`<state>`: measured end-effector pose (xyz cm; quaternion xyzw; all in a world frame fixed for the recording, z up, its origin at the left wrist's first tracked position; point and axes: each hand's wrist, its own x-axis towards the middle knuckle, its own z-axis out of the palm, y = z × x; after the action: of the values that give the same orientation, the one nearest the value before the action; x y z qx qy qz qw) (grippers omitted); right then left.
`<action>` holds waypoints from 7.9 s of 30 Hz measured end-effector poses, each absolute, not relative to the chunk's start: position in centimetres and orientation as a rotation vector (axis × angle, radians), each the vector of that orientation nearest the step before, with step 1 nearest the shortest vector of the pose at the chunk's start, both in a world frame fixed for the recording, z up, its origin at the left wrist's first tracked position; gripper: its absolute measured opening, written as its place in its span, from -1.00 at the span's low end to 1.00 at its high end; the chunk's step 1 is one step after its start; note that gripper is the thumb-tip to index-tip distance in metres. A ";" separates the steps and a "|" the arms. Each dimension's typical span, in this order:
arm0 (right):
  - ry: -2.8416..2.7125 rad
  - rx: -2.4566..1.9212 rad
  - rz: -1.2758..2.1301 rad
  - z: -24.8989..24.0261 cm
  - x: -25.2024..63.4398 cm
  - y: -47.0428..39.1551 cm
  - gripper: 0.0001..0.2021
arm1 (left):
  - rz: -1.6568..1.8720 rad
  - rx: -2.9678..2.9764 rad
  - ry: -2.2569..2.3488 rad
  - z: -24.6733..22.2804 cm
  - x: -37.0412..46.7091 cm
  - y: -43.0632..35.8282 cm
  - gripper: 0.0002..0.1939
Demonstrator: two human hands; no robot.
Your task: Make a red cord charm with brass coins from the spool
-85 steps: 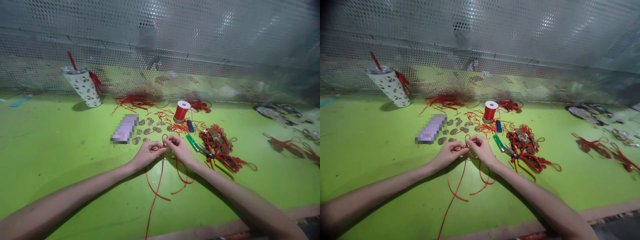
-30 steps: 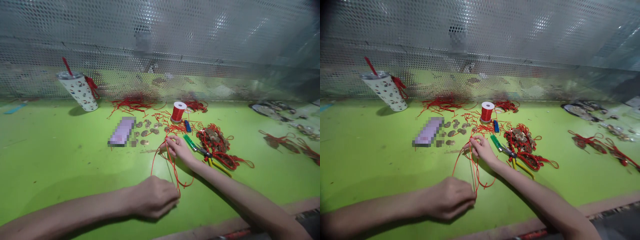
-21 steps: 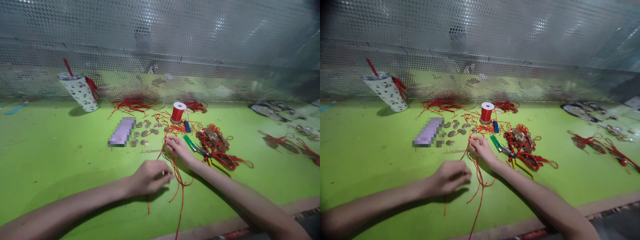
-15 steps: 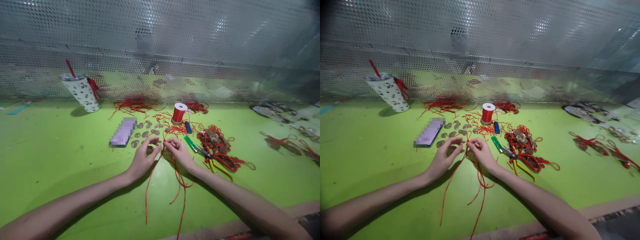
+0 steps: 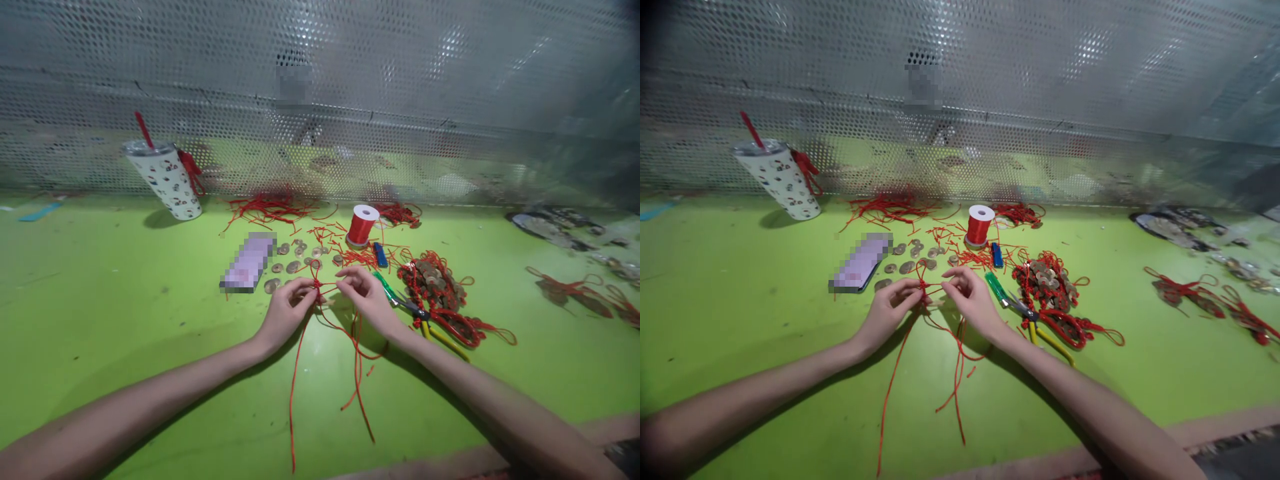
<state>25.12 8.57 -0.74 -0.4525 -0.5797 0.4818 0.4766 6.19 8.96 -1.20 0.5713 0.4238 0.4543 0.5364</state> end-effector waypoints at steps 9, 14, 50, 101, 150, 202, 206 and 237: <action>-1.568 -1.166 0.969 -1.0 25.0 8.6 -0.88 | 0.986 1.406 1.002 -1.8 6.4 8.6 -0.72; -1.691 -1.185 0.719 -0.8 25.2 8.8 -0.91 | 0.966 1.309 0.919 -1.9 6.4 8.7 -0.75; -2.108 -1.013 0.355 -1.4 25.8 8.4 -0.90 | 0.956 1.284 0.933 -0.9 6.1 9.0 -0.76; -1.613 -1.199 1.115 -1.1 24.2 7.9 -0.75 | 1.035 1.590 1.041 -1.2 6.3 8.8 -0.88; -1.450 -1.147 1.289 -1.7 24.0 8.1 -0.68 | 1.159 1.811 1.107 -1.4 6.2 8.8 -0.96; -2.013 -1.266 1.029 -0.1 25.3 8.7 -0.83 | 0.591 2.068 1.072 1.9 4.9 6.8 -0.56; -2.082 -1.202 1.051 0.2 25.7 9.0 -0.88 | 0.603 1.999 1.039 0.8 5.9 8.8 -0.74; -1.771 -1.289 1.045 -0.9 25.9 9.0 -0.73 | 0.628 1.459 0.895 -0.9 6.1 10.3 -0.55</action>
<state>25.90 9.02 -0.91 -0.4977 -0.6836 0.4034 0.3497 6.06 10.30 -0.86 0.6326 0.3880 0.2725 0.6124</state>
